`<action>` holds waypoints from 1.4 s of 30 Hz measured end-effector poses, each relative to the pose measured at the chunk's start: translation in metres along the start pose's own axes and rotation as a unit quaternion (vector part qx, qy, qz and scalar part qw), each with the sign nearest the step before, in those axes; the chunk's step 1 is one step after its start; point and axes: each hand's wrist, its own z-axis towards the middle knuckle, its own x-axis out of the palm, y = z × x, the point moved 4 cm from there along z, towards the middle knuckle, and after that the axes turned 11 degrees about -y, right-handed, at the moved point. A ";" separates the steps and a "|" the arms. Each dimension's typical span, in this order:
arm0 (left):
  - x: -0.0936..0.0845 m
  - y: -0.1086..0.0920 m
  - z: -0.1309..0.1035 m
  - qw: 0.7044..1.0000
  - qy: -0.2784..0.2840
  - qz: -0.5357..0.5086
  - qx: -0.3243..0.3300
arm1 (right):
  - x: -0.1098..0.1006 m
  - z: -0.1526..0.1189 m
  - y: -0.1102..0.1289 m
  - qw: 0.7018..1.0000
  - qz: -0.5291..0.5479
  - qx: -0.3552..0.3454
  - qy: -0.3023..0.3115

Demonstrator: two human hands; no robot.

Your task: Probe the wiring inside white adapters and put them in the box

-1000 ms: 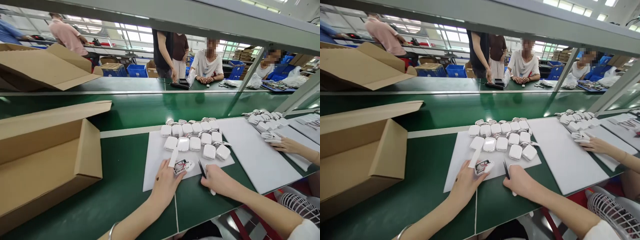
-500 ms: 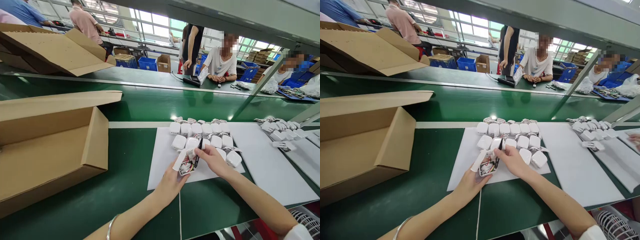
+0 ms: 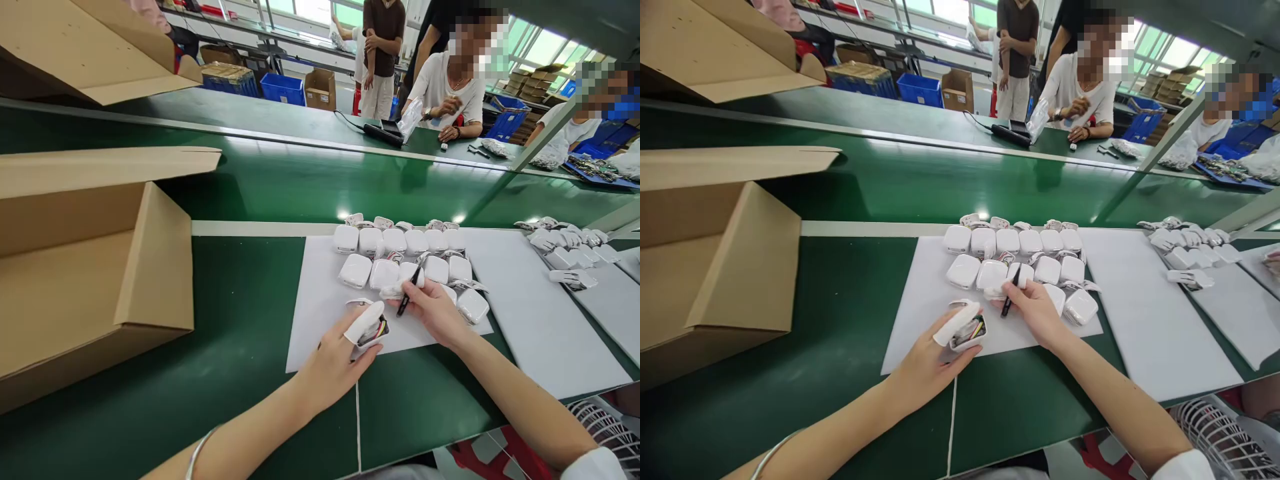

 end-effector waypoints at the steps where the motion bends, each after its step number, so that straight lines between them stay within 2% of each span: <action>1: -0.001 0.001 0.000 1.000 -0.005 -0.008 -0.017 | -0.003 -0.001 0.004 1.000 0.009 -0.018 -0.007; 3: -0.001 0.002 0.001 0.998 0.011 -0.033 -0.043 | -0.004 -0.005 0.012 0.998 -0.008 -0.058 0.013; 6: -0.001 0.000 0.002 0.995 0.042 -0.065 -0.069 | 0.002 -0.017 0.018 0.986 -0.103 -0.094 0.090; 8: -0.001 0.000 0.002 0.992 0.052 -0.078 -0.084 | 0.009 -0.026 0.020 0.965 -0.183 -0.116 0.150; 10: -0.001 0.000 0.002 0.990 0.059 -0.093 -0.083 | 0.015 -0.033 0.022 0.935 -0.258 -0.163 0.182; 12: -0.001 0.000 0.003 0.990 0.067 -0.105 -0.069 | 0.018 -0.035 0.022 0.912 -0.313 -0.198 0.174; 13: -0.001 -0.001 0.003 0.990 0.069 -0.108 -0.061 | 0.018 -0.035 0.021 0.912 -0.322 -0.199 0.160; 17: -0.003 0.000 0.005 0.990 0.063 -0.112 -0.061 | 0.013 -0.028 0.005 0.950 -0.277 -0.109 0.094; 19: -0.003 0.001 0.005 0.988 0.064 -0.117 -0.075 | 0.012 -0.026 0.000 0.961 -0.252 -0.086 0.078; 23: -0.003 0.001 0.006 0.984 0.071 -0.132 -0.095 | 0.012 -0.022 -0.003 0.970 -0.213 -0.068 0.093; 28: -0.005 -0.001 0.007 0.984 0.107 -0.109 -0.087 | 0.011 -0.017 -0.006 0.974 -0.214 -0.052 0.059; 36: -0.003 0.002 0.006 0.986 0.080 -0.112 -0.089 | 0.010 -0.018 -0.008 0.972 -0.216 -0.041 0.088; 39: -0.003 0.001 0.005 0.986 0.075 -0.112 -0.097 | 0.013 -0.020 -0.007 0.978 -0.190 -0.051 0.074; 42: -0.004 -0.001 0.005 0.987 0.073 -0.110 -0.087 | 0.015 -0.019 -0.007 0.983 -0.172 -0.012 0.067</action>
